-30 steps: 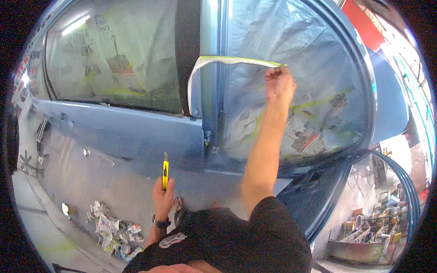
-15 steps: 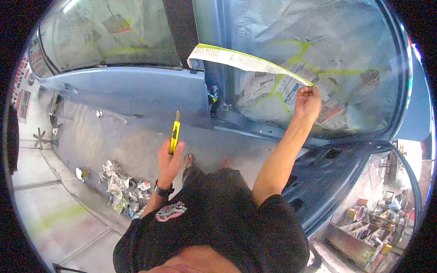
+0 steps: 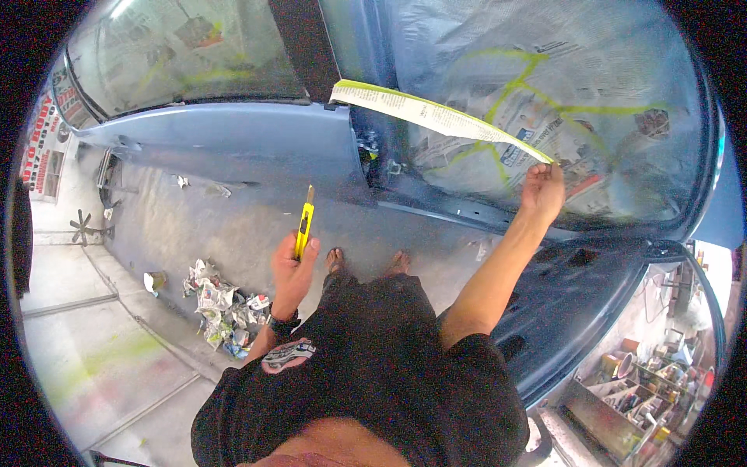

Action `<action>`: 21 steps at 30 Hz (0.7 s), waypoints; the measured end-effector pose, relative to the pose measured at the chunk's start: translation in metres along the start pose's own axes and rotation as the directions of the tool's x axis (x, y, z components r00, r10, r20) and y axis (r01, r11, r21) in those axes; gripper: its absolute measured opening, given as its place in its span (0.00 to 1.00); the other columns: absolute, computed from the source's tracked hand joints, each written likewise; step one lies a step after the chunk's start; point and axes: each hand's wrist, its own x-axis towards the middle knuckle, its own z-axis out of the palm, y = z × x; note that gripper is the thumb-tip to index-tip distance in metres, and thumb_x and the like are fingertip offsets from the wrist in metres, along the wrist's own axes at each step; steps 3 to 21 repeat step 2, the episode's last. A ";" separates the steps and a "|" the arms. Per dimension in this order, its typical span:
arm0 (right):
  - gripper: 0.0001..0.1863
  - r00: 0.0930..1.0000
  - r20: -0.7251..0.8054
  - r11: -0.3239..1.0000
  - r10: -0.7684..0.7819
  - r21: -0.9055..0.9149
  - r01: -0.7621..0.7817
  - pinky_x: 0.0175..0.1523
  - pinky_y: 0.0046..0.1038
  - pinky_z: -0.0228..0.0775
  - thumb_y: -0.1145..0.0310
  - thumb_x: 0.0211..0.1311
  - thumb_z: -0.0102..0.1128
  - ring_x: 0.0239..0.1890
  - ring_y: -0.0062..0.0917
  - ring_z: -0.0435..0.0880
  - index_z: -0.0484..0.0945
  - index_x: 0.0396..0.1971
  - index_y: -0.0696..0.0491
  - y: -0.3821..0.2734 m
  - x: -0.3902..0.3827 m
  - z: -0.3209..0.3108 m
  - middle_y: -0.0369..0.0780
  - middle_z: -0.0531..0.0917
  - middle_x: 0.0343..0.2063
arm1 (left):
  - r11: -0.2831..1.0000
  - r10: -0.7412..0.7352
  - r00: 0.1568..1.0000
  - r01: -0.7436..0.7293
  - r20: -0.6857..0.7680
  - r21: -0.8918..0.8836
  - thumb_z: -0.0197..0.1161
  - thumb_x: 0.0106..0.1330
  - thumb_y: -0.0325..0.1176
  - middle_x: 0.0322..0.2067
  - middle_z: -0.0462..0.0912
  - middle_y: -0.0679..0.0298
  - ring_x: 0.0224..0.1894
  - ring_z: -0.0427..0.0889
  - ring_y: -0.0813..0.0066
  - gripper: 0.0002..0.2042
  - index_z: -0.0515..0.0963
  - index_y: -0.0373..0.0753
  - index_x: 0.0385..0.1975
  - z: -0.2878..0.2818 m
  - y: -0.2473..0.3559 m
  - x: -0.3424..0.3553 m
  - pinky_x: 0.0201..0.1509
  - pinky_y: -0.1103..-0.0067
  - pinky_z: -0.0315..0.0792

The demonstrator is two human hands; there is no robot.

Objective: The person prepares a car door for painting by using a utility knife to trim masking tape around the door handle and then peeling off a strip of tape from the window frame.

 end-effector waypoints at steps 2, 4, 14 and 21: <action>0.04 0.998 -0.043 0.999 -0.038 -0.032 0.037 0.30 0.25 0.69 0.74 0.67 0.51 0.26 0.24 0.73 0.70 0.37 0.59 0.000 -0.011 0.009 0.38 0.75 0.28 | 0.999 -0.038 0.999 0.038 0.003 -0.030 0.62 0.67 0.34 0.18 0.60 0.76 0.23 0.56 0.88 0.13 0.68 0.38 0.23 -0.001 -0.003 -0.001 0.23 0.83 0.53; 0.04 0.998 -0.043 0.999 -0.038 -0.032 0.037 0.30 0.25 0.69 0.74 0.67 0.51 0.26 0.24 0.73 0.70 0.37 0.59 0.000 -0.011 0.009 0.38 0.75 0.28 | 0.999 -0.038 0.999 0.038 0.003 -0.030 0.62 0.67 0.34 0.18 0.60 0.76 0.23 0.56 0.88 0.13 0.68 0.38 0.23 -0.001 -0.003 -0.001 0.23 0.83 0.53; 0.04 0.998 -0.043 0.999 -0.038 -0.032 0.037 0.30 0.25 0.69 0.74 0.67 0.51 0.26 0.24 0.73 0.70 0.37 0.59 0.000 -0.011 0.009 0.38 0.75 0.28 | 0.999 -0.038 0.999 0.038 0.003 -0.030 0.62 0.67 0.34 0.18 0.60 0.76 0.23 0.56 0.88 0.13 0.68 0.38 0.23 -0.001 -0.003 -0.001 0.23 0.83 0.53; 0.04 0.998 -0.043 0.999 -0.038 -0.032 0.037 0.30 0.25 0.69 0.74 0.67 0.51 0.26 0.24 0.73 0.70 0.37 0.59 0.000 -0.011 0.009 0.38 0.75 0.28 | 0.999 -0.038 0.999 0.038 0.003 -0.030 0.62 0.67 0.34 0.18 0.60 0.76 0.23 0.56 0.88 0.13 0.68 0.38 0.23 -0.001 -0.003 -0.001 0.23 0.83 0.53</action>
